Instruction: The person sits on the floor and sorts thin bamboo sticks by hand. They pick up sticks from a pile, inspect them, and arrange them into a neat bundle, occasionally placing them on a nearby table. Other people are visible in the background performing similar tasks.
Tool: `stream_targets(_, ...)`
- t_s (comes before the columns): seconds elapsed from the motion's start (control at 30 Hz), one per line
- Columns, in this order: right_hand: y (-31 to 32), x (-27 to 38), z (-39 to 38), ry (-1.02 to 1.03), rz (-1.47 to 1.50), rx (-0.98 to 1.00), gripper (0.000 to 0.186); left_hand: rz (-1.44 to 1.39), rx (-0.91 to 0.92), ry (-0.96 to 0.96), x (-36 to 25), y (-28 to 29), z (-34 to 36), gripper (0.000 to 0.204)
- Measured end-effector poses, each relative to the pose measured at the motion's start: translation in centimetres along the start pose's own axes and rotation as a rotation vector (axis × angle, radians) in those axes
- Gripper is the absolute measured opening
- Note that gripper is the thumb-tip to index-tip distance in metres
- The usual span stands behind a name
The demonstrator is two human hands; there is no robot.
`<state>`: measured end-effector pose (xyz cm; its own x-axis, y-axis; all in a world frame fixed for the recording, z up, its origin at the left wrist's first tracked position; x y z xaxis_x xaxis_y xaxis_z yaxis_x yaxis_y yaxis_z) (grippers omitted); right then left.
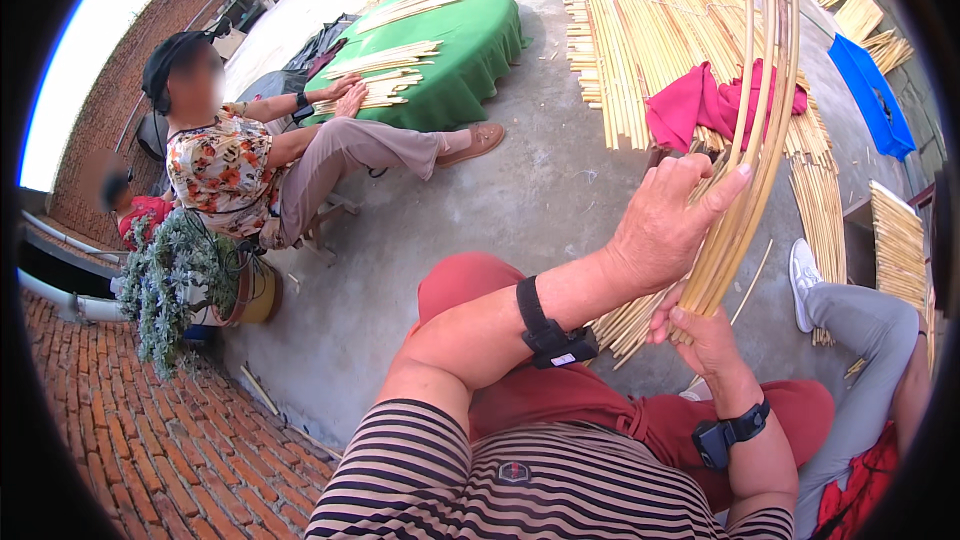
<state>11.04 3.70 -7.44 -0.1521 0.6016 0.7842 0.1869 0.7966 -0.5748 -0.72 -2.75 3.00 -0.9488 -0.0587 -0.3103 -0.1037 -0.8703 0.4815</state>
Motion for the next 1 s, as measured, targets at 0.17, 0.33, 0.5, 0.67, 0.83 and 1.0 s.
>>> stream_targets(0.17, 0.4, -0.9, 0.2, -0.031, -0.163, 0.121, 0.023, -1.169, 0.234, 0.675, 0.6, -3.2, -1.8, 0.074)
stream_targets(0.33, -0.2, -1.3, -0.1, -0.193, -0.424, 0.177, 0.039, -1.660, 0.482, 0.952, -0.8, -4.9, -3.6, 0.037)
stream_targets(0.5, 3.9, 5.1, -0.8, -0.085, -0.957, 0.280, 0.102, -1.068, 0.778, 0.800, -0.5, -7.2, -4.1, 0.017)
stream_targets(0.67, 2.6, 12.0, -4.9, 0.564, -0.523, 0.053, 0.080, -1.153, 1.356, 0.651, -4.7, -10.2, -5.5, 0.015)
stream_targets(0.83, 2.8, 13.9, -9.1, 0.837, -0.382, 0.118, 0.030, -1.117, 1.389, 0.327, -7.4, -14.9, -3.5, 0.030)
stream_targets(1.0, 6.1, 17.2, -15.1, 1.220, -0.337, -0.471, 0.022, -0.507, 1.368, 0.205, 1.3, -25.5, -10.7, 0.077)
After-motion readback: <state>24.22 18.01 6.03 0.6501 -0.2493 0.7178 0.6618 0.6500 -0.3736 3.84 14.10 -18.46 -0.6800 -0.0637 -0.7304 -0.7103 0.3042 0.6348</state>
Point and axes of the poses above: each hand's wrist, its own z-axis towards the middle knuckle, its own y-axis out of the back of the hand, x = y × z, the point moved 5 cm from there along z, towards the middle knuckle, and after that the axes turned 4 degrees about -x, right-handed, at the moved point
